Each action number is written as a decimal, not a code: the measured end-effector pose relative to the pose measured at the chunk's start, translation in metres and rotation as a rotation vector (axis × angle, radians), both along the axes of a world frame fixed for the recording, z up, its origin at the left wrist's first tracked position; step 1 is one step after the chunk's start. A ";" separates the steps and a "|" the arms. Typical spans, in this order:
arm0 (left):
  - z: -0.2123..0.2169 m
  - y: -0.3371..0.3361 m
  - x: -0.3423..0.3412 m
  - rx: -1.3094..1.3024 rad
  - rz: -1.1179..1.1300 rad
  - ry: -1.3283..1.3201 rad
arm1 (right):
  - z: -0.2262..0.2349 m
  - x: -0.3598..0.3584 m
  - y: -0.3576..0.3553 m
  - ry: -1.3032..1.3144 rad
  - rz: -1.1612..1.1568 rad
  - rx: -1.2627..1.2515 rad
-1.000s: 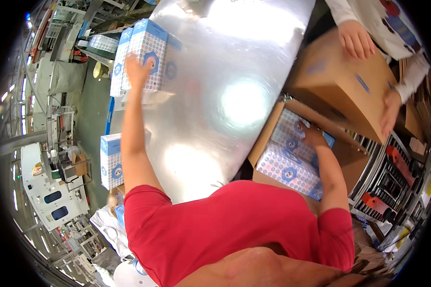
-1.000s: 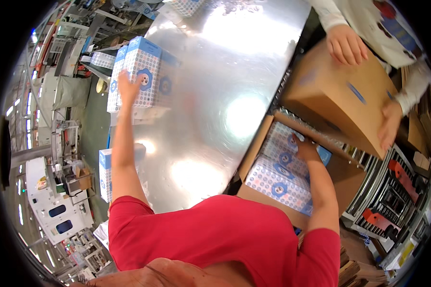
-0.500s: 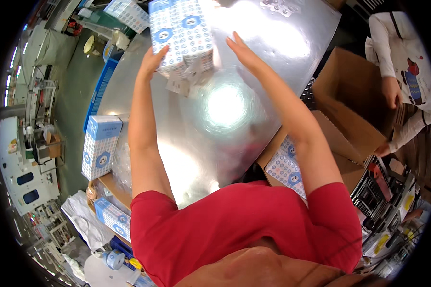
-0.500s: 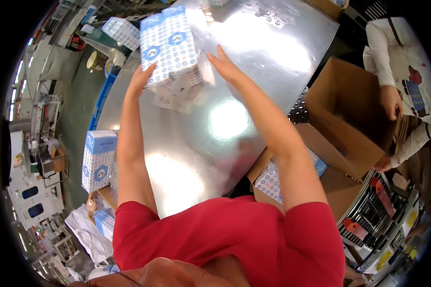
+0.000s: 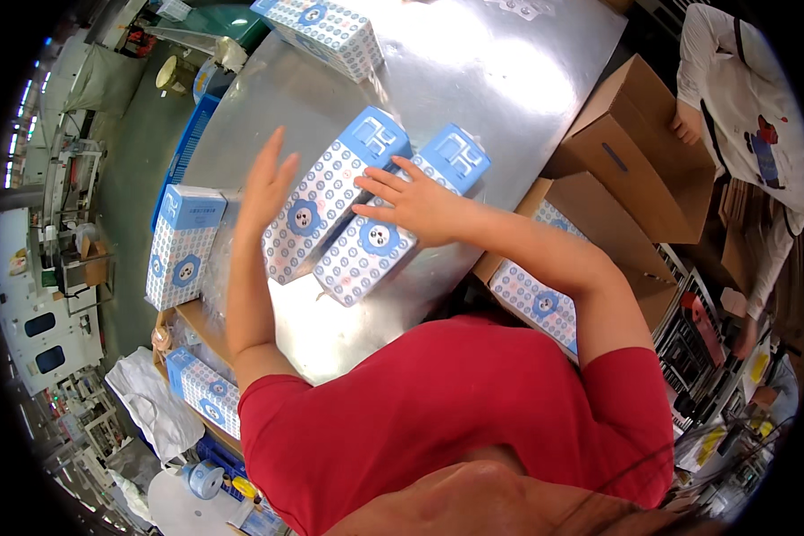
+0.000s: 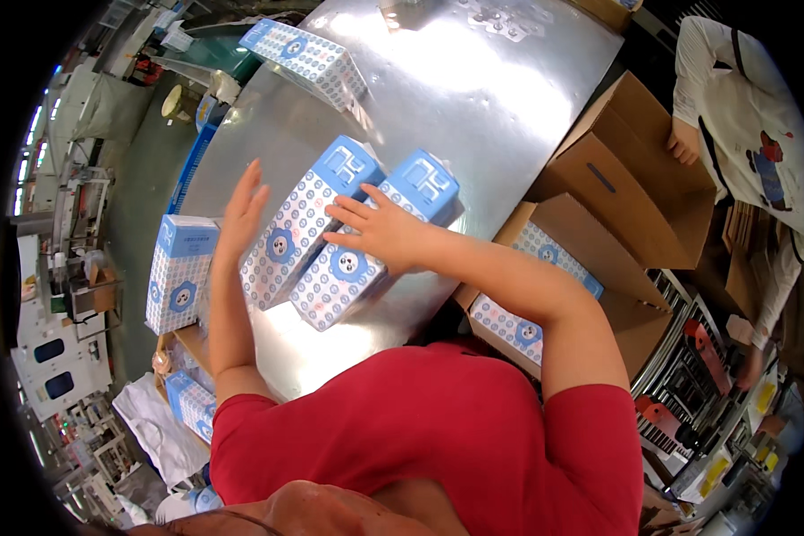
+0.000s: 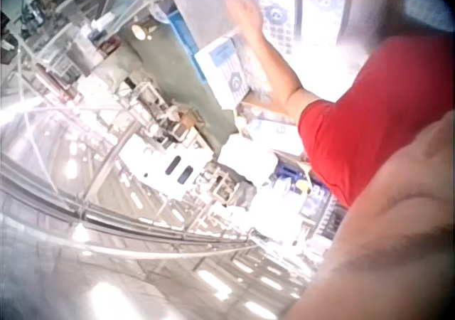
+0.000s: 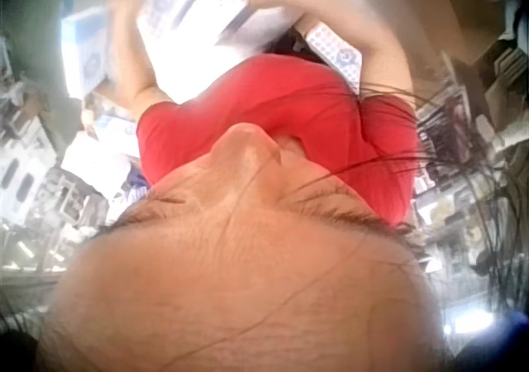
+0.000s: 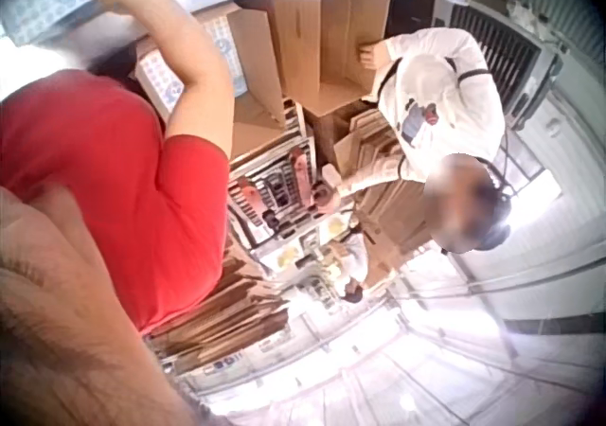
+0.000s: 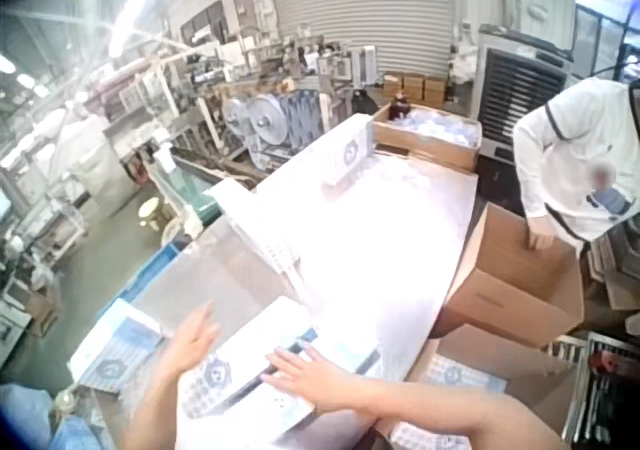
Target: The person packs small blue and white product boxes into a larger brown cardboard shipping box. They repeatedly pick up the small boxes from a metal table, place them into the shipping box, and then close the flaps of the shipping box. The process is repeated multiple times throughout the clip.
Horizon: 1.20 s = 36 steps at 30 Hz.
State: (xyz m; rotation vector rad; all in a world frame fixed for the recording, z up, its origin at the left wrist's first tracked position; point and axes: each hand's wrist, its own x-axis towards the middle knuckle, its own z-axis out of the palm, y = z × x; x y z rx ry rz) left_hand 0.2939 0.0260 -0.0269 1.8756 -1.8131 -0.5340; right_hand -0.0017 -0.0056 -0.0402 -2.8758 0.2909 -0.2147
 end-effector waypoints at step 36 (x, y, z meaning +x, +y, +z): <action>-0.166 0.011 -0.479 0.178 -1.353 -0.141 | 0.034 -0.398 0.305 -2.020 -1.117 0.762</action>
